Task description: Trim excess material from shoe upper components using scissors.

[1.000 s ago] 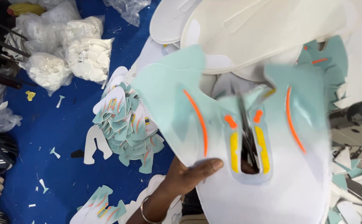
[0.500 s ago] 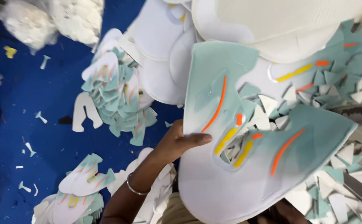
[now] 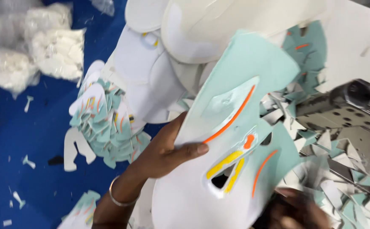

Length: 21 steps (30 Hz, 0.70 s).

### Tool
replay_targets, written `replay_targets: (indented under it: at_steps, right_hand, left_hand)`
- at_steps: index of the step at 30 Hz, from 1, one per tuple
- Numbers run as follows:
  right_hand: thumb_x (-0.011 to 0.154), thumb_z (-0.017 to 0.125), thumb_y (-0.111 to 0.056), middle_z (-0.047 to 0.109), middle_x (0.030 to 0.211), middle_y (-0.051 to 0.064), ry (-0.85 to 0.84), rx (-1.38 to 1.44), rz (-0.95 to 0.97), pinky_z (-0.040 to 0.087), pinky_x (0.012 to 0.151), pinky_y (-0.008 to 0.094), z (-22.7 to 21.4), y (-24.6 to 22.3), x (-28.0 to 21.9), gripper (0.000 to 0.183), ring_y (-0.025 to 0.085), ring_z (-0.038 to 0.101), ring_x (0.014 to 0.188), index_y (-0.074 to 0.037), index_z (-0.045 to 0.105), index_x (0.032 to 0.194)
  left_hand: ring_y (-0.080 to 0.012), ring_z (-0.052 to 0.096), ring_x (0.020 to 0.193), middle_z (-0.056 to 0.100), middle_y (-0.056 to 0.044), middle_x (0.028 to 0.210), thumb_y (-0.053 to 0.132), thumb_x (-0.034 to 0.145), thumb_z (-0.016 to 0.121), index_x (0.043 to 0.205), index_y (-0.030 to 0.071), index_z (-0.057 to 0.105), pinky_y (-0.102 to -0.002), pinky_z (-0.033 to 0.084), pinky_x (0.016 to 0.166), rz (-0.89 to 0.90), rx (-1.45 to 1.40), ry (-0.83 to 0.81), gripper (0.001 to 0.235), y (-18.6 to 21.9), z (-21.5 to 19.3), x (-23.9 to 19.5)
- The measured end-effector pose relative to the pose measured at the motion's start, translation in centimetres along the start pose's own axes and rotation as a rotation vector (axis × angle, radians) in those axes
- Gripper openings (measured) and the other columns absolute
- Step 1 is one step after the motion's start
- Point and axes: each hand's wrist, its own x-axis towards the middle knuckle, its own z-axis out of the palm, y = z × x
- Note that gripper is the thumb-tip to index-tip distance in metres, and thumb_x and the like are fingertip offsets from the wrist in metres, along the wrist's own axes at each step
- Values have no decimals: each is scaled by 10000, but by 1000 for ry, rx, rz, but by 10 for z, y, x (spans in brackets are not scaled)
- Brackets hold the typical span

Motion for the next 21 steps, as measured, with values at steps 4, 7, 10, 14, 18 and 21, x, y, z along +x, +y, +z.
replay_targets:
  at_steps: [4,7,10,14,18,21]
  right_hand:
    - [834,731,-451,604,1030,196,-220,157,-57,494,876,472,160,-168,36,798,315,614,954,86,488,1373]
    - [857,700,-537,588,1053,190,-279,138,-47,460,909,460,182,-198,37,826,303,582,969,59,466,1380]
    - [821,706,-562,570,1034,182,-276,65,34,436,914,444,188,-209,37,864,289,544,965,42,470,1392]
    - [826,702,-601,566,1024,175,-233,66,0,438,897,433,188,-201,38,885,280,545,958,57,492,1380]
    - [867,713,-572,561,994,158,-225,169,-116,464,823,425,188,-189,43,828,259,547,924,89,546,1336]
    - [872,754,-348,569,869,125,-222,201,-163,458,699,372,183,-175,53,556,213,549,780,78,596,1192]
  left_hand:
    - [-183,589,1257,629,-142,1372,257,955,709,1516,-21,403,-352,491,1058,-41,2,16,697,7,6,-8]
    - [-171,592,1221,634,-140,1335,231,945,711,1492,-17,416,-342,506,1022,-92,-26,66,669,-2,9,-14]
    - [-166,608,1147,657,-150,1274,206,961,710,1475,-32,454,-335,521,982,-96,-61,67,622,-12,13,-16]
    - [-161,638,1128,684,-134,1252,227,972,687,1473,-25,439,-335,532,976,-108,-86,47,613,-9,17,-10]
    - [-158,650,1134,706,-130,1261,265,987,671,1492,-19,414,-332,526,994,-58,-11,33,633,-10,19,-6]
    - [-158,648,1117,704,-137,1246,266,983,672,1486,-18,432,-336,536,968,-75,-6,53,626,-15,19,-4]
